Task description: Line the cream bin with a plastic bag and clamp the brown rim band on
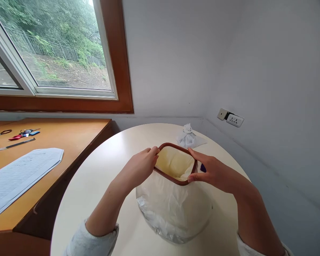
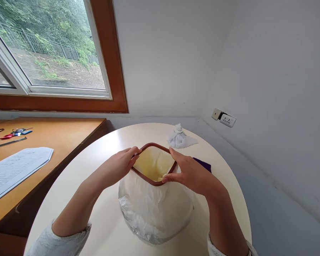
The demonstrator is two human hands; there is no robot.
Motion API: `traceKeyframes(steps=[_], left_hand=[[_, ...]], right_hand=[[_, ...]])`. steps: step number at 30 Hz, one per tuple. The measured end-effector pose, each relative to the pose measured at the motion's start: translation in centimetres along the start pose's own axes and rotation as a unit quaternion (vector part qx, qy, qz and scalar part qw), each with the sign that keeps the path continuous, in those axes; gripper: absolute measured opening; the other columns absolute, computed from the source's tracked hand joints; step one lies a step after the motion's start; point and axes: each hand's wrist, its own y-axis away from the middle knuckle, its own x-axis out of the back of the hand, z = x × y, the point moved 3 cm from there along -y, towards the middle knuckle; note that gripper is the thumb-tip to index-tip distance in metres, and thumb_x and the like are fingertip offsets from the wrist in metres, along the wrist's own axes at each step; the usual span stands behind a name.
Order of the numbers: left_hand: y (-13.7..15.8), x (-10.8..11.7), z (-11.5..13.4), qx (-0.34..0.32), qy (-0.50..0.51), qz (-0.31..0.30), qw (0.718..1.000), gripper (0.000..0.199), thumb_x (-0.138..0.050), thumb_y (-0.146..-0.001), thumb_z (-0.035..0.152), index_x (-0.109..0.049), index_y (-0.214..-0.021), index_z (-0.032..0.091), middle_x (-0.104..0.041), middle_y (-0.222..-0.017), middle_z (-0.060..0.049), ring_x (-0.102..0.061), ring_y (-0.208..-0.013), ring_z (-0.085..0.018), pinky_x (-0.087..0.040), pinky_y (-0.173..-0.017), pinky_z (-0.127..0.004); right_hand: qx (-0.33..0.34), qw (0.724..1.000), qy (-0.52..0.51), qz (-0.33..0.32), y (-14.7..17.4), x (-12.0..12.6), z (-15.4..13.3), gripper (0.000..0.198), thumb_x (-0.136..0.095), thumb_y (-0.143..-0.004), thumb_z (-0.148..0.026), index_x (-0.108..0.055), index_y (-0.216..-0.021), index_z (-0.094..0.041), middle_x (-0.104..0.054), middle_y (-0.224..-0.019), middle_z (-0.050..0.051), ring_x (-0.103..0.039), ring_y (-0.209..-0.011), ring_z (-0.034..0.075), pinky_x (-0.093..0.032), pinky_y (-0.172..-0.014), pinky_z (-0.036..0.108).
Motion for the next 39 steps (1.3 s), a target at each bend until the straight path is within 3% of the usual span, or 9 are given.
traceKeyframes(steps=[4, 7, 9, 13, 17, 21, 25, 32, 39], left_hand=[[0.1, 0.1, 0.1, -0.005, 0.0, -0.004, 1.0, 0.016, -0.029, -0.086, 0.025, -0.044, -0.086, 0.023, -0.057, -0.076, -0.002, -0.05, -0.061, -0.016, -0.033, -0.051, -0.025], [0.2, 0.1, 0.2, -0.005, 0.003, -0.007, 1.0, 0.014, -0.03, -0.084, 0.022, -0.044, -0.085, 0.023, -0.057, -0.076, -0.002, -0.049, -0.061, -0.016, -0.034, -0.051, -0.024], [0.3, 0.2, 0.2, -0.002, 0.001, -0.005, 1.0, 0.014, -0.03, -0.085, 0.025, -0.043, -0.084, 0.023, -0.057, -0.073, -0.002, -0.049, -0.059, -0.015, -0.033, -0.049, -0.024], [0.4, 0.5, 0.3, -0.012, -0.008, 0.011, 1.0, 0.019, -0.027, -0.087, 0.031, -0.044, -0.084, 0.023, -0.057, -0.072, -0.002, -0.048, -0.056, -0.015, -0.031, -0.048, -0.024], [0.5, 0.6, 0.4, -0.025, -0.017, 0.017, 0.999, 0.022, -0.026, -0.088, 0.032, -0.046, -0.087, 0.023, -0.058, -0.072, -0.002, -0.05, -0.057, -0.016, -0.03, -0.048, -0.025], [0.4, 0.6, 0.4, -0.019, -0.009, 0.01, 1.0, 0.023, -0.027, -0.088, 0.034, -0.047, -0.088, 0.023, -0.059, -0.073, -0.003, -0.051, -0.057, -0.017, -0.031, -0.048, -0.025], [0.4, 0.7, 0.4, -0.009, -0.001, 0.01, 1.0, 0.024, -0.027, -0.089, 0.035, -0.048, -0.087, 0.024, -0.06, -0.073, -0.003, -0.052, -0.058, -0.018, -0.031, -0.048, -0.025], [0.3, 0.9, 0.0, 0.014, -0.011, 0.03, 0.999, 0.026, -0.032, -0.087, 0.034, -0.054, -0.094, 0.023, -0.063, -0.076, -0.004, -0.055, -0.062, -0.019, -0.032, -0.049, -0.026], [0.0, 0.7, 0.0, 0.023, -0.002, 0.042, 0.999, 0.029, -0.035, -0.085, 0.03, -0.058, -0.1, 0.02, -0.066, -0.085, -0.008, -0.059, -0.07, -0.021, -0.035, -0.052, -0.027]], right_hand=[[-0.059, 0.998, 0.007, 0.001, 0.4, -1.0, 1.4, 0.089, -0.051, -0.071, -0.066, -0.011, -0.142, -0.031, -0.024, -0.147, 0.002, -0.014, -0.136, 0.032, -0.027, -0.104, 0.049], [-0.06, 0.998, -0.023, 0.01, 0.6, -1.5, 1.8, 0.089, -0.05, -0.072, -0.065, -0.007, -0.142, -0.032, -0.013, -0.15, -0.002, 0.001, -0.137, 0.03, -0.019, -0.107, 0.052], [-0.053, 0.997, -0.049, 0.018, 0.7, -1.8, 1.9, 0.087, -0.051, -0.073, -0.063, -0.008, -0.142, -0.032, -0.012, -0.15, -0.002, 0.004, -0.137, 0.03, -0.016, -0.107, 0.053], [0.001, 0.989, -0.125, 0.08, 0.7, -2.4, 2.0, 0.083, -0.057, -0.073, -0.057, -0.017, -0.141, -0.029, -0.019, -0.149, 0.002, -0.013, -0.137, 0.027, -0.019, -0.109, 0.048], [0.013, 0.959, -0.216, 0.183, 0.4, -3.2, 2.6, 0.061, -0.048, -0.082, -0.051, -0.034, -0.136, -0.026, -0.036, -0.142, 0.004, -0.031, -0.131, 0.022, -0.027, -0.107, 0.043], [0.011, 0.95, -0.203, 0.238, 0.1, -3.7, 3.0, 0.048, -0.044, -0.086, -0.046, -0.045, -0.13, -0.025, -0.044, -0.137, 0.002, -0.036, -0.128, 0.018, -0.026, -0.108, 0.039], [0.0, 0.946, -0.209, 0.249, -0.1, -3.8, 3.0, 0.047, -0.045, -0.086, -0.046, -0.048, -0.127, -0.025, -0.047, -0.135, 0.002, -0.038, -0.127, 0.018, -0.029, -0.107, 0.037], [-0.027, 0.912, -0.285, 0.296, -0.9, -4.7, 3.1, 0.045, -0.045, -0.084, -0.046, -0.057, -0.118, -0.02, -0.055, -0.126, 0.006, -0.047, -0.119, 0.021, -0.036, -0.102, 0.037], [-0.067, 0.951, -0.183, 0.24, -2.0, -2.5, 3.4, 0.032, -0.052, -0.077, -0.045, -0.066, -0.092, -0.019, -0.068, -0.093, 0.004, -0.061, -0.084, 0.02, -0.047, -0.073, 0.032]])
